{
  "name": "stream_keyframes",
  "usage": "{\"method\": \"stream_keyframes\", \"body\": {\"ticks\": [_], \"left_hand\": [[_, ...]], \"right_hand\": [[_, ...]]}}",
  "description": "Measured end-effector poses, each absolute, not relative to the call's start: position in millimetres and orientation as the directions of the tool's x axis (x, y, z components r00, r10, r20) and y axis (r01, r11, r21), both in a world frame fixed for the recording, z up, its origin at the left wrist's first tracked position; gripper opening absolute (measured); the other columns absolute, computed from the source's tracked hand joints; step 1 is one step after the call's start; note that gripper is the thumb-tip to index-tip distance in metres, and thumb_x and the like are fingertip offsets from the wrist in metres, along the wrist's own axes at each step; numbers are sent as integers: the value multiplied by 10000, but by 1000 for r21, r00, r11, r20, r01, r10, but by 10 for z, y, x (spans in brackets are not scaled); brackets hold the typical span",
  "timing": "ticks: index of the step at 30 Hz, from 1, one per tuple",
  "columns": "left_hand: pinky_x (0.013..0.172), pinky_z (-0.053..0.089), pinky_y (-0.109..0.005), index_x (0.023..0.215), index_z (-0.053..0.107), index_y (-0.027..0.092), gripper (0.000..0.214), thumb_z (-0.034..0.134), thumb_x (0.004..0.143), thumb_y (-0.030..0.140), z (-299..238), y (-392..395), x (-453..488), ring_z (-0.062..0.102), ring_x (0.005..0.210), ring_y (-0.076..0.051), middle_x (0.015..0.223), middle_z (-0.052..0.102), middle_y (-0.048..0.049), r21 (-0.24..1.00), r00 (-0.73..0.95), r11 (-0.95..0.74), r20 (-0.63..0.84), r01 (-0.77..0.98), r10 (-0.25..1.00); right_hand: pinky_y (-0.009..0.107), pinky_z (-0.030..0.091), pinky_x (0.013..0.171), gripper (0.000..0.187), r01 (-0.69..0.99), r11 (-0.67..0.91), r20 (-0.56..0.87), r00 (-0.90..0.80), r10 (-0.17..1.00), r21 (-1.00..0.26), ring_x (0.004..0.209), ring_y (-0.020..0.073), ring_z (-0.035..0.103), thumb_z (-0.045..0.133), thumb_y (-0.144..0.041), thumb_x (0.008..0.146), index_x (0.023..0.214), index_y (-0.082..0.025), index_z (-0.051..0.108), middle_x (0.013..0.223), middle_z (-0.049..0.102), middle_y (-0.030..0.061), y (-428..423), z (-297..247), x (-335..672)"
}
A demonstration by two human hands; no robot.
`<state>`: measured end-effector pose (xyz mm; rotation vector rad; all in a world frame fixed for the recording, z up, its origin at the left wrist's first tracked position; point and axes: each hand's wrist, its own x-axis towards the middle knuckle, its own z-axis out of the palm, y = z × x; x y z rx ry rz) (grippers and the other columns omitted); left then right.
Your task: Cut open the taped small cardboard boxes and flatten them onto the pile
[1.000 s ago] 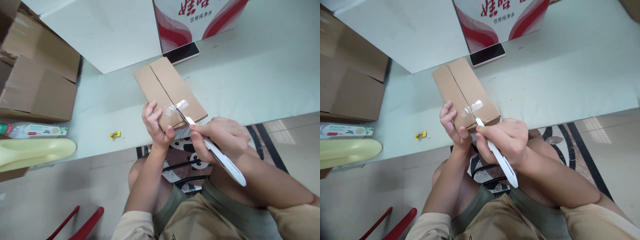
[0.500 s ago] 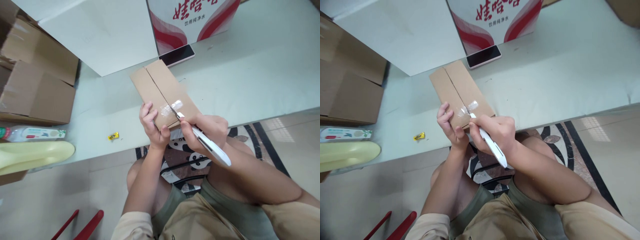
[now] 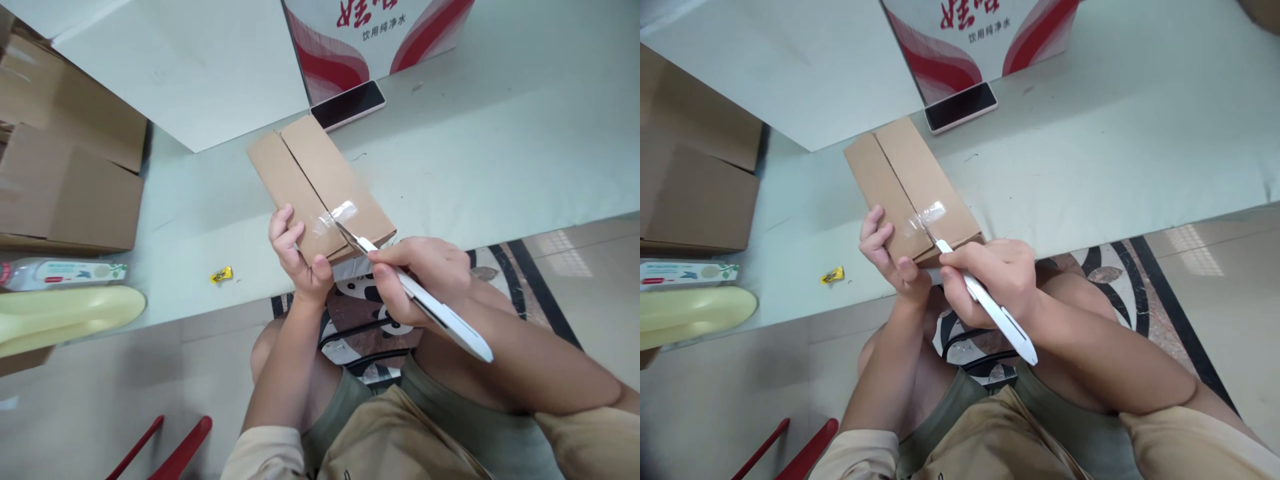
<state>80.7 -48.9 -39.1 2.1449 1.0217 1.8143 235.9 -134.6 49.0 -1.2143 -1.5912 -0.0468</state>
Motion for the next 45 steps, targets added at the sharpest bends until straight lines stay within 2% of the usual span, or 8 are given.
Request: {"method": "stream_keyframes", "body": {"ticks": [12,17,22,27,34,37,41,45], "left_hand": [[1141,398,-536,1241,498,264,438,364,978,587,-411,-463,802,503,1354,-280,1383,522,-100,529,25,-754,812,389,583],[1136,400,-546,1238,485,264,428,349,981,579,-401,-473,799,508,1356,-284,1382,521,-103,523,33,-743,809,418,588],[1142,395,-556,1258,465,272,446,325,979,590,-407,-475,784,498,1369,-291,1395,509,-107,513,47,-738,807,439,589],[1144,393,-549,1273,469,284,499,350,958,652,-418,-462,784,486,1373,-290,1410,492,-103,538,32,-753,806,379,592],[1152,378,-571,1283,416,273,592,411,907,729,-356,-476,802,471,1385,-314,1406,474,-127,502,70,-750,810,431,583],[1146,389,-562,1274,413,258,582,407,915,717,-337,-487,792,481,1377,-311,1394,480,-138,498,76,-743,806,447,586],[1140,404,-537,1266,407,255,572,469,903,692,-340,-479,774,480,1380,-299,1393,482,-141,524,66,-756,804,392,591],[1130,416,-507,1263,407,258,571,500,891,681,-340,-464,760,471,1394,-289,1401,482,-138,548,67,-760,795,350,603]], "right_hand": [[137,374,447,86,683,418,693,181,698,-600,418,23,488,574,-152,877,812,-202,601,524,577,-82,-1307,482,2271],[161,368,418,97,660,413,676,199,710,-628,406,36,478,561,-160,885,810,-198,609,550,607,-67,-1293,452,2265],[186,366,404,78,647,470,713,167,681,-600,406,55,505,556,-218,914,865,-213,617,543,607,-66,-1301,391,2303],[201,445,469,91,629,576,790,103,604,-522,483,79,589,539,-239,945,892,-229,613,633,688,-32,-1300,369,2295],[213,474,501,132,627,590,794,78,602,-509,505,90,596,533,-257,956,884,-235,641,618,666,-24,-1312,363,2298],[230,481,494,137,584,610,799,117,589,-535,500,101,592,528,-306,979,949,-247,647,631,662,-17,-1315,297,2353],[242,411,422,190,564,617,824,239,514,-549,421,91,483,571,-407,976,1106,-282,631,619,607,-36,-1265,220,2441],[245,404,453,300,559,603,818,312,483,-569,429,91,417,623,-328,955,1255,-331,602,610,559,-65,-1193,234,2489]]}}
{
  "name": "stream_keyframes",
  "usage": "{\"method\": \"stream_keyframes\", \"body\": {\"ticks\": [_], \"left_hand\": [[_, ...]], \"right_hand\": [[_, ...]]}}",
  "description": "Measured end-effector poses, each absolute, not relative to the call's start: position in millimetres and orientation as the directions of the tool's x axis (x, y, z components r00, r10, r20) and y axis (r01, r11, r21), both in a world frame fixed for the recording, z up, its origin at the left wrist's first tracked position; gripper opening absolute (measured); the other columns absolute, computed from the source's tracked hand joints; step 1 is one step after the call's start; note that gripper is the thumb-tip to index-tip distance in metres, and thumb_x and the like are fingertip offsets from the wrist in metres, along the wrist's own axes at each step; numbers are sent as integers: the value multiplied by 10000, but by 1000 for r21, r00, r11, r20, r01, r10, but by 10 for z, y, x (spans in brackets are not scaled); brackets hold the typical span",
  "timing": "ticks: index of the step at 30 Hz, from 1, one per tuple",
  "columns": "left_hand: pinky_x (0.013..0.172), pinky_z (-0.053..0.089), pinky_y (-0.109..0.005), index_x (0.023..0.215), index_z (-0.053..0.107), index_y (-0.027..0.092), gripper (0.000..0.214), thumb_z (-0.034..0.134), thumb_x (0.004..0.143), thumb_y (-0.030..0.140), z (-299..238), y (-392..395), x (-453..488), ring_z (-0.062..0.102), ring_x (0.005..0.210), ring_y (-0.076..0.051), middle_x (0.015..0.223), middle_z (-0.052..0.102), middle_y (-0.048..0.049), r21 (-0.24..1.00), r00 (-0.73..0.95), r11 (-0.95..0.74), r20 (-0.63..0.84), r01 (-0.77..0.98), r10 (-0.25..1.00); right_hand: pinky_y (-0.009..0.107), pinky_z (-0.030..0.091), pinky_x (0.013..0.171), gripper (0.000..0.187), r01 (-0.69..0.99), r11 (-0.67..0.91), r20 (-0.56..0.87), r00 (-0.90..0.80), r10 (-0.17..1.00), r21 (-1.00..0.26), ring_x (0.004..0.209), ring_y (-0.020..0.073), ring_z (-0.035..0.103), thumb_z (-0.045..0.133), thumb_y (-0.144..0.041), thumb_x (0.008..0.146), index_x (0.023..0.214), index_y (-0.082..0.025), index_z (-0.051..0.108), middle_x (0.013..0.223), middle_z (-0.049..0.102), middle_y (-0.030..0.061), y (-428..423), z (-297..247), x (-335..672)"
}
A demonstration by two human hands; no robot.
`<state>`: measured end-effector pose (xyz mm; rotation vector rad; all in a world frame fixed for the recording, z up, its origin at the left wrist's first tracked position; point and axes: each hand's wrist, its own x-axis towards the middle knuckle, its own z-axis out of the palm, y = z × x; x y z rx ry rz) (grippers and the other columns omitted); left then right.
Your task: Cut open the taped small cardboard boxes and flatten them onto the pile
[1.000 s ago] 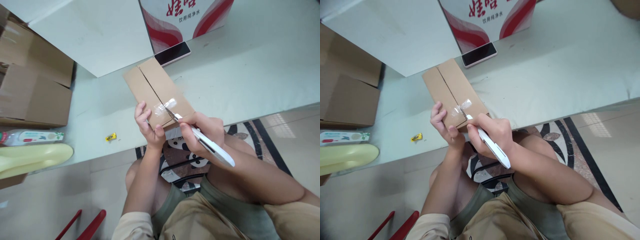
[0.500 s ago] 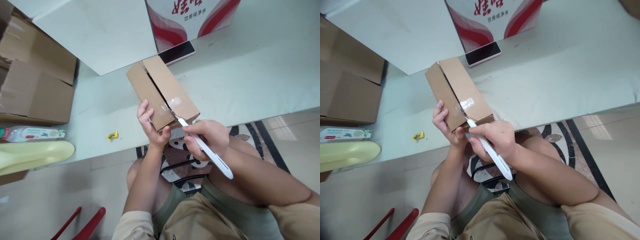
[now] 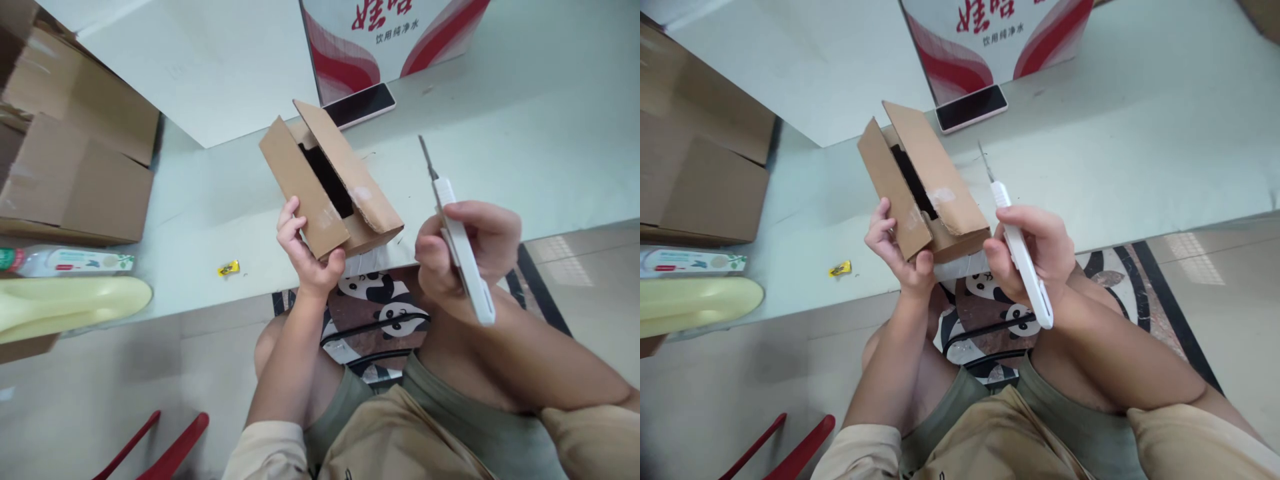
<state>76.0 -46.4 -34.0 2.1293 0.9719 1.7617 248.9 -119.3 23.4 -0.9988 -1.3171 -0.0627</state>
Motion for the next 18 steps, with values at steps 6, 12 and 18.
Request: {"method": "stream_keyframes", "body": {"ticks": [6,12,18], "left_hand": [[1137,395,-512,1245,412,264,551,503,886,671,-334,-455,761,462,1403,-293,1406,487,-127,577,44,-755,785,311,618],[1135,396,-535,1221,393,268,561,475,885,710,-349,-448,765,461,1414,-311,1408,485,-126,598,36,-735,768,320,640],[1127,409,-506,1254,423,269,546,515,891,666,-353,-448,756,470,1404,-288,1415,490,-119,591,28,-761,785,269,619]], "right_hand": [[239,433,480,348,518,554,749,321,580,-651,505,93,463,636,-269,931,1273,-316,594,675,565,-53,-1169,148,2485],[256,410,465,289,536,485,702,338,627,-691,531,109,485,596,-313,951,1237,-355,588,665,514,-44,-1155,69,2466],[276,424,478,269,538,473,693,337,637,-697,530,116,483,588,-311,960,1222,-370,593,670,516,-39,-1158,91,2458]]}}
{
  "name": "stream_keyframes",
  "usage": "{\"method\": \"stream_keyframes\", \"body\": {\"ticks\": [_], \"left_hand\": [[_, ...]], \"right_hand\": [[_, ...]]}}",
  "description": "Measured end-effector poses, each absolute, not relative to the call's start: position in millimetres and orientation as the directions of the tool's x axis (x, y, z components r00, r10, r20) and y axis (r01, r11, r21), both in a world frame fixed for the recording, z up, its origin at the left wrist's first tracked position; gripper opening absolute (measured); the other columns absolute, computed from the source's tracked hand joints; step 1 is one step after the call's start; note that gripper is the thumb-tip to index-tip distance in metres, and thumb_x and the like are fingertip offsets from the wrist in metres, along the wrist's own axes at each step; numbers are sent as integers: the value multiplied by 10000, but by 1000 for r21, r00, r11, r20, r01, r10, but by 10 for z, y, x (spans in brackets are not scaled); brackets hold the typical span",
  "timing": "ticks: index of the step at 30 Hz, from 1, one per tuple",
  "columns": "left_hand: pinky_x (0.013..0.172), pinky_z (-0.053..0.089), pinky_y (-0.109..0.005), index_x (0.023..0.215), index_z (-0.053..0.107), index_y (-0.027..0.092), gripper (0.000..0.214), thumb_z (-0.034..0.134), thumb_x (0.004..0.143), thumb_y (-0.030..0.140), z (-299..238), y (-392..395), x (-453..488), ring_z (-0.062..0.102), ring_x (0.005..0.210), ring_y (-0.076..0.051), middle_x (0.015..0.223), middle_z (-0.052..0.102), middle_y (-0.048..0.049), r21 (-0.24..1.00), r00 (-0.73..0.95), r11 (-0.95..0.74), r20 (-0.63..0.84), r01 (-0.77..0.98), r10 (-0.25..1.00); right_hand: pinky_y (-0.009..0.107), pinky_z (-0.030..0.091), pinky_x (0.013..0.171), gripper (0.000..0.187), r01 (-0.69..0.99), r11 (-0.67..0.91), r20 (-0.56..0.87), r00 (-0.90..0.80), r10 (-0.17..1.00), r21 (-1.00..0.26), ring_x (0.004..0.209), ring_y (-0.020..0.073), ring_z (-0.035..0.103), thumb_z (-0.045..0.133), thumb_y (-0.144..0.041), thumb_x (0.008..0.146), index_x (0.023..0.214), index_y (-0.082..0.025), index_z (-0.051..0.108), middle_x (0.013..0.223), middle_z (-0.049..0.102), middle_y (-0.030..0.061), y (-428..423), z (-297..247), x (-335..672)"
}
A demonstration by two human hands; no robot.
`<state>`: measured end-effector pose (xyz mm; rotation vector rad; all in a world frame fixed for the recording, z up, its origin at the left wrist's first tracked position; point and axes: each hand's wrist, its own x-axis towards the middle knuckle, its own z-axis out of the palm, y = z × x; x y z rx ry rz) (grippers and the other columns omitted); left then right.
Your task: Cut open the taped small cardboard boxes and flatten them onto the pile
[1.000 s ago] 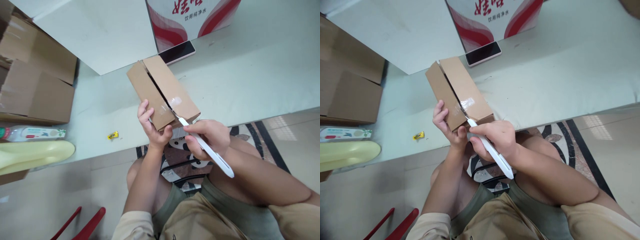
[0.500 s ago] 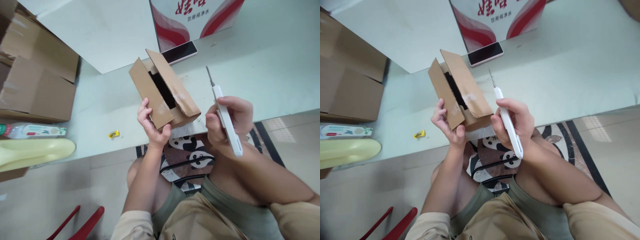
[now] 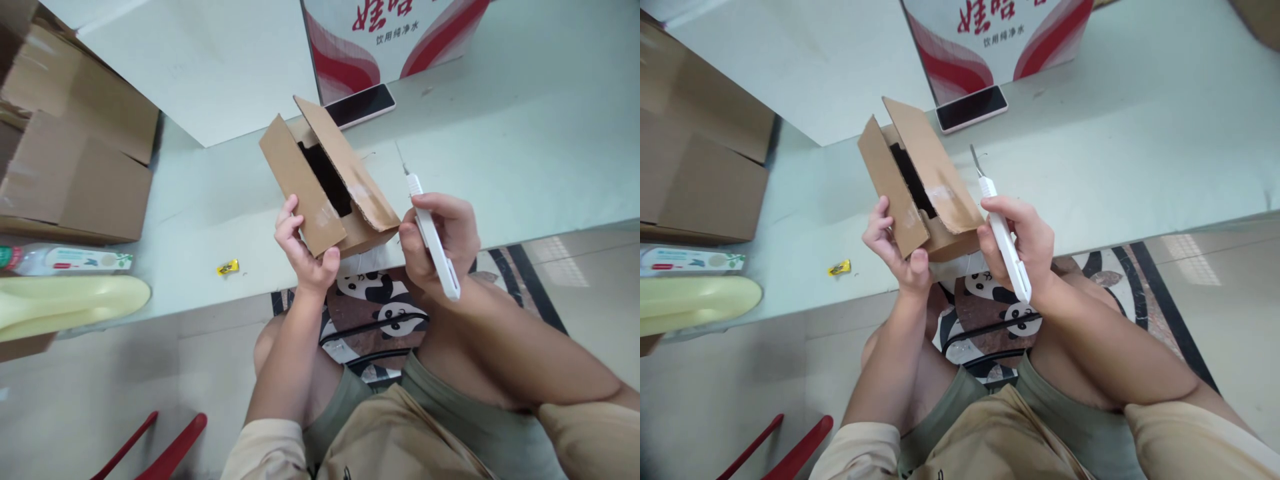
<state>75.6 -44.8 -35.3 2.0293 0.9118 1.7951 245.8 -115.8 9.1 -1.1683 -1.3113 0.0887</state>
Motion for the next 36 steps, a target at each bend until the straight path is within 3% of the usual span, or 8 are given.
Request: {"method": "stream_keyframes", "body": {"ticks": [8,13,18,24,27,30,32,36], "left_hand": [[1122,413,-521,1234,420,272,545,493,892,690,-359,-421,729,490,1393,-295,1411,507,-120,590,20,-758,786,279,618],[1110,419,-453,1192,460,253,411,449,961,593,-303,-448,732,520,1359,-257,1406,527,-111,630,-56,-735,767,251,639],[1115,420,-388,1189,410,231,440,385,975,615,-226,-403,650,563,1259,-226,1291,550,-114,830,-310,-506,557,234,770],[1089,452,-330,1124,351,276,325,499,883,435,-75,-264,478,578,1231,-179,1287,564,-57,934,-485,-348,343,84,805],[932,524,-310,1109,310,324,372,561,839,375,-55,-212,357,603,1208,-173,1344,551,-35,969,-516,-244,191,-36,835],[741,510,-269,1164,271,354,561,632,737,308,-118,-155,219,615,1139,-189,1378,513,-62,989,-510,-122,66,-78,857],[740,496,-266,1203,304,318,597,663,727,355,-167,-123,151,609,1087,-186,1331,520,-88,995,-533,-98,78,-8,842],[918,492,-303,1078,497,202,383,613,787,424,-202,-92,107,603,1050,-177,1126,590,-75,975,-570,-135,213,176,794]], "right_hand": [[286,452,503,254,543,453,681,347,646,-707,552,120,501,581,-315,955,1203,-365,593,728,570,-28,-1173,77,2445],[235,414,477,268,481,517,695,344,631,-708,519,89,466,573,-261,949,1209,-322,591,679,535,-56,-1137,89,2424],[248,468,517,212,390,500,632,409,658,-773,538,90,482,543,-303,972,1180,-289,577,728,558,-39,-1104,65,2381],[248,473,532,228,344,397,518,429,740,-851,544,85,466,544,-325,957,1182,-285,540,775,558,-38,-1066,-28,2382],[245,482,538,261,299,356,458,422,783,-885,563,82,490,558,-332,951,1205,-280,535,831,592,-29,-1026,-62,2417],[223,449,486,275,234,310,384,436,814,-921,538,71,496,573,-358,951,1211,-274,544,855,616,-24,-977,-99,2457],[213,432,457,273,177,273,325,453,830,-945,499,59,494,574,-393,956,1195,-265,540,852,633,-29,-940,-129,2479],[240,496,544,287,115,207,237,410,881,-971,564,87,601,485,-456,1000,1203,-253,490,825,670,-25,-857,-213,2508]]}}
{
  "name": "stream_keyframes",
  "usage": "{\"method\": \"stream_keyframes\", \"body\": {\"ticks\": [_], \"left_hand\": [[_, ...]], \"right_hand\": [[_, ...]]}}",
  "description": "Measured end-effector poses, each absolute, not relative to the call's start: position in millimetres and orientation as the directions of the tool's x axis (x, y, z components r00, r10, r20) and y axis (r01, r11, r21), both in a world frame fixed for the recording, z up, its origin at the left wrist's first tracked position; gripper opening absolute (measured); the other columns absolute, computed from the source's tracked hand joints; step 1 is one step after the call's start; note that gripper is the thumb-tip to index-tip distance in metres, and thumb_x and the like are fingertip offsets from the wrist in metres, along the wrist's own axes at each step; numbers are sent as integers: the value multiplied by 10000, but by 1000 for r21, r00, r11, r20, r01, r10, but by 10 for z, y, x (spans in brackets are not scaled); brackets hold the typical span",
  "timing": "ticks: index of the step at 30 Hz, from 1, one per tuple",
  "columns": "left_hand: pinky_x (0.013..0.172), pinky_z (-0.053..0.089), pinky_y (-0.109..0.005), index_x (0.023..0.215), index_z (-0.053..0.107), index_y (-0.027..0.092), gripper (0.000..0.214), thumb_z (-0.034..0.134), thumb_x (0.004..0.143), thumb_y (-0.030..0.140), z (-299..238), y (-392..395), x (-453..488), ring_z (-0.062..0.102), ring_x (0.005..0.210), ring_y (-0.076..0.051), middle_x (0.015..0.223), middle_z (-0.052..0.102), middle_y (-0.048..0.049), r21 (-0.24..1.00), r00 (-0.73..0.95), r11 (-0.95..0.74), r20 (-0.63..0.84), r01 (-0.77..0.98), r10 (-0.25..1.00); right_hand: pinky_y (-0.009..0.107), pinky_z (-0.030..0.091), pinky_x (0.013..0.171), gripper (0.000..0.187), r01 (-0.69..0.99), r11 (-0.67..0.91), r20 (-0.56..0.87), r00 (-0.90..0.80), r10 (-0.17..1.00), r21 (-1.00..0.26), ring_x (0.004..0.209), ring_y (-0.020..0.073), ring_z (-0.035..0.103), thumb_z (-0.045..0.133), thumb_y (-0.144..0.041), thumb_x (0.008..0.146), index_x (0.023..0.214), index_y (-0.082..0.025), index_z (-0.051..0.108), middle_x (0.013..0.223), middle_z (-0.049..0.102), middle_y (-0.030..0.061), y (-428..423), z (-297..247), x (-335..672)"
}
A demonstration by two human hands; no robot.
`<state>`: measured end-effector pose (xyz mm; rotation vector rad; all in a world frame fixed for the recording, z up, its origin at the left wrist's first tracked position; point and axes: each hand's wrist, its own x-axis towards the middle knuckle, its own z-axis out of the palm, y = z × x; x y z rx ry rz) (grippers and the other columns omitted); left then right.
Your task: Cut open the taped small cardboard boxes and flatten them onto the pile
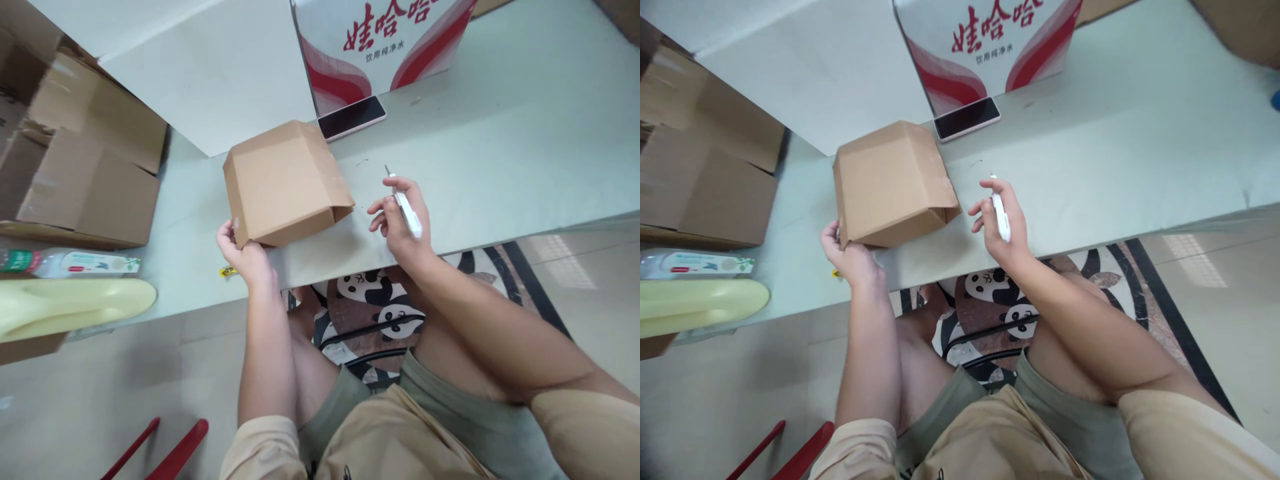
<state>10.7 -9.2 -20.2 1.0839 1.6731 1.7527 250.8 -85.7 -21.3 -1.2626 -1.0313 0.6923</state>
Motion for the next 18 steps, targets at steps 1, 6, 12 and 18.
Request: {"method": "stream_keyframes", "body": {"ticks": [1,6,12,18], "left_hand": [[943,492,-315,1052,522,196,351,601,777,398,-207,-88,108,611,1044,-182,1091,605,-70,974,-576,-146,221,176,787],[1001,507,-353,1046,578,226,355,578,727,382,-275,-66,116,632,1110,-209,1135,661,-83,984,-601,-177,158,27,783],[753,557,-346,1153,584,242,494,529,810,592,-243,-89,147,653,962,-222,1088,665,-80,995,-519,-99,92,15,850],[886,538,-318,1063,636,209,537,518,828,676,-125,-104,228,652,1025,-207,1034,685,-69,964,-502,-264,222,-13,836]], "right_hand": [[258,516,594,273,131,194,231,402,886,-972,635,107,644,474,-450,1002,1188,-251,482,826,678,-17,-834,-240,2514],[372,530,744,331,239,107,181,317,931,-965,828,170,678,606,-398,873,1126,-257,445,1058,718,46,-732,-362,2529],[458,524,915,557,227,126,183,249,951,-966,1121,249,643,711,-444,756,1160,-276,368,1270,631,89,-687,-359,2489],[355,536,741,747,122,201,220,178,959,-972,836,166,598,819,-564,659,1099,-281,286,1079,586,34,-635,-374,2467]]}}
